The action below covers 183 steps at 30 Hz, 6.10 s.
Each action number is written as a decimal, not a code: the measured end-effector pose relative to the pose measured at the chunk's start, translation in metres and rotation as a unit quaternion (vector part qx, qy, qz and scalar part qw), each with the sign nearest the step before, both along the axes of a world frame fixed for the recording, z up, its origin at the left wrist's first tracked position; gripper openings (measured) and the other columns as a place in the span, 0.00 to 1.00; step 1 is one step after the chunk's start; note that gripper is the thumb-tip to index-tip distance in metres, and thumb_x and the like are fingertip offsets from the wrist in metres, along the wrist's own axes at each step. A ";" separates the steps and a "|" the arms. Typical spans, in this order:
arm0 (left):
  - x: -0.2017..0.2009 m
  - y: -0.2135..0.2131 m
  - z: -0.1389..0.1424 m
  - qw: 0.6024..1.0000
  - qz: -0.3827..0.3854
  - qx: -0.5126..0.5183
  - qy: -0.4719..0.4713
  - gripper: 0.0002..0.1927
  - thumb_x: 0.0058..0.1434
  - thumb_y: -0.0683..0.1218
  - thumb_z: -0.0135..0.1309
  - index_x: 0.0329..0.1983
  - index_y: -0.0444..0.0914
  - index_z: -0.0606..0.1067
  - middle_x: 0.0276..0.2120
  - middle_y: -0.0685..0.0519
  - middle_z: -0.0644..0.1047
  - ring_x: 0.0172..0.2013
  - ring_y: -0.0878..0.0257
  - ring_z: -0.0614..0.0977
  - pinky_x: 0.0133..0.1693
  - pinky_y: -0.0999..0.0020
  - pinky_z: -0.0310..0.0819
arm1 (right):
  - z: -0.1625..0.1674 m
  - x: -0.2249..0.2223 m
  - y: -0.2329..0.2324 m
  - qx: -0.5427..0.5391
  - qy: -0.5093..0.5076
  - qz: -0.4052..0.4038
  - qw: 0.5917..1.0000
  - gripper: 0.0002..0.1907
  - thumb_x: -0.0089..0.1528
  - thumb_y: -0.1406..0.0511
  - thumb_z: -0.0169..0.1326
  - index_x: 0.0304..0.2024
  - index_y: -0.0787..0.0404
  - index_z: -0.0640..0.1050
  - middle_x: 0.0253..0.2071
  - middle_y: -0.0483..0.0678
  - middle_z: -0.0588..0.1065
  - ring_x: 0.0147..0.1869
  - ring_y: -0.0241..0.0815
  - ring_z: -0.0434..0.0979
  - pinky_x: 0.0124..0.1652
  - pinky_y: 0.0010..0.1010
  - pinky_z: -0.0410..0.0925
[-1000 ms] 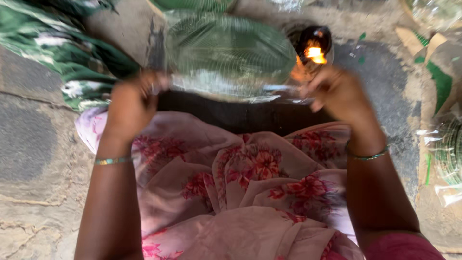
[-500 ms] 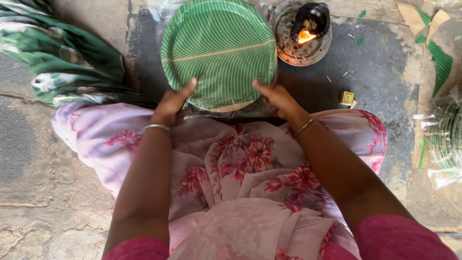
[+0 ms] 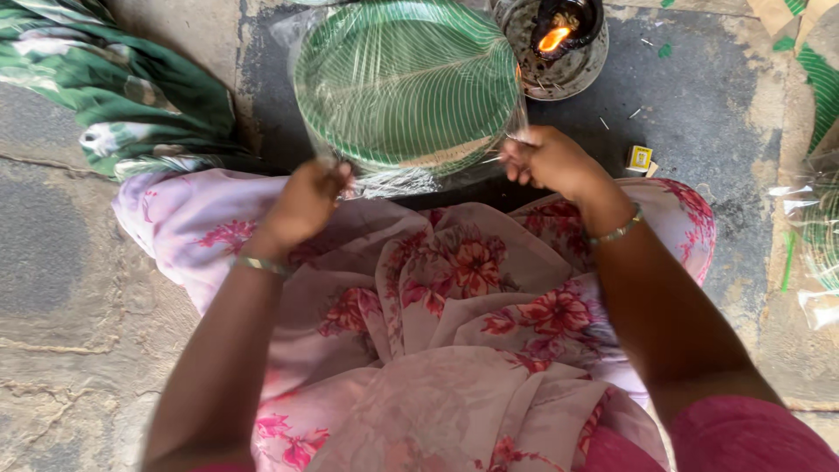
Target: The person sits on the floor and wraps individual leaf-patterned plates with plastic film. They use a small flame from a metal bowl to heat and shrink the plastic around each plate, then stack the finished items.
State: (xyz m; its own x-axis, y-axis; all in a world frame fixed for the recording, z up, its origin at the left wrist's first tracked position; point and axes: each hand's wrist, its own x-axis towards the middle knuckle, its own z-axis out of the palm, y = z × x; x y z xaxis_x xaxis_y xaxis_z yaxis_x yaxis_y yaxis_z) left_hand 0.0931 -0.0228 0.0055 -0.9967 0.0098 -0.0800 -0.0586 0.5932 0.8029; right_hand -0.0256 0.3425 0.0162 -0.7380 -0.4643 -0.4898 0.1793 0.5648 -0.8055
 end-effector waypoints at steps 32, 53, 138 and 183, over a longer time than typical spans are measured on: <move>-0.180 0.026 -0.025 0.979 0.103 -0.089 0.154 0.08 0.74 0.45 0.49 0.44 0.34 0.73 0.35 0.34 0.78 0.40 0.34 0.79 0.40 0.45 0.72 | -0.047 -0.063 0.005 -0.250 0.218 -0.246 0.911 0.04 0.67 0.69 0.62 0.39 0.65 0.84 0.38 0.47 0.82 0.39 0.31 0.78 0.41 0.22 0.71; -0.209 0.055 0.016 0.992 -0.010 -0.011 0.129 0.04 0.77 0.40 0.47 0.46 0.34 0.72 0.37 0.43 0.75 0.37 0.53 0.78 0.42 0.57 0.74 | -0.032 -0.092 0.048 -0.396 0.057 -0.170 0.901 0.12 0.59 0.76 0.59 0.38 0.59 0.71 0.37 0.44 0.79 0.39 0.34 0.79 0.38 0.24 0.73; -0.051 -0.071 -0.104 0.942 0.018 0.128 -0.311 0.32 0.50 0.42 0.68 0.59 0.30 0.73 0.46 0.44 0.83 0.45 0.59 0.83 0.51 0.61 0.75 | -0.107 -0.049 0.007 0.070 -0.070 0.100 0.990 0.15 0.63 0.57 0.62 0.48 0.55 0.84 0.32 0.44 0.76 0.28 0.36 0.67 0.28 0.31 0.63; -0.210 0.061 -0.088 0.983 0.055 -0.087 0.153 0.10 0.73 0.43 0.48 0.38 0.30 0.71 0.36 0.31 0.75 0.39 0.33 0.76 0.43 0.43 0.69 | -0.111 -0.117 0.051 -0.323 -0.001 -0.440 0.838 0.09 0.58 0.75 0.63 0.33 0.60 0.75 0.36 0.51 0.82 0.37 0.40 0.82 0.35 0.30 0.76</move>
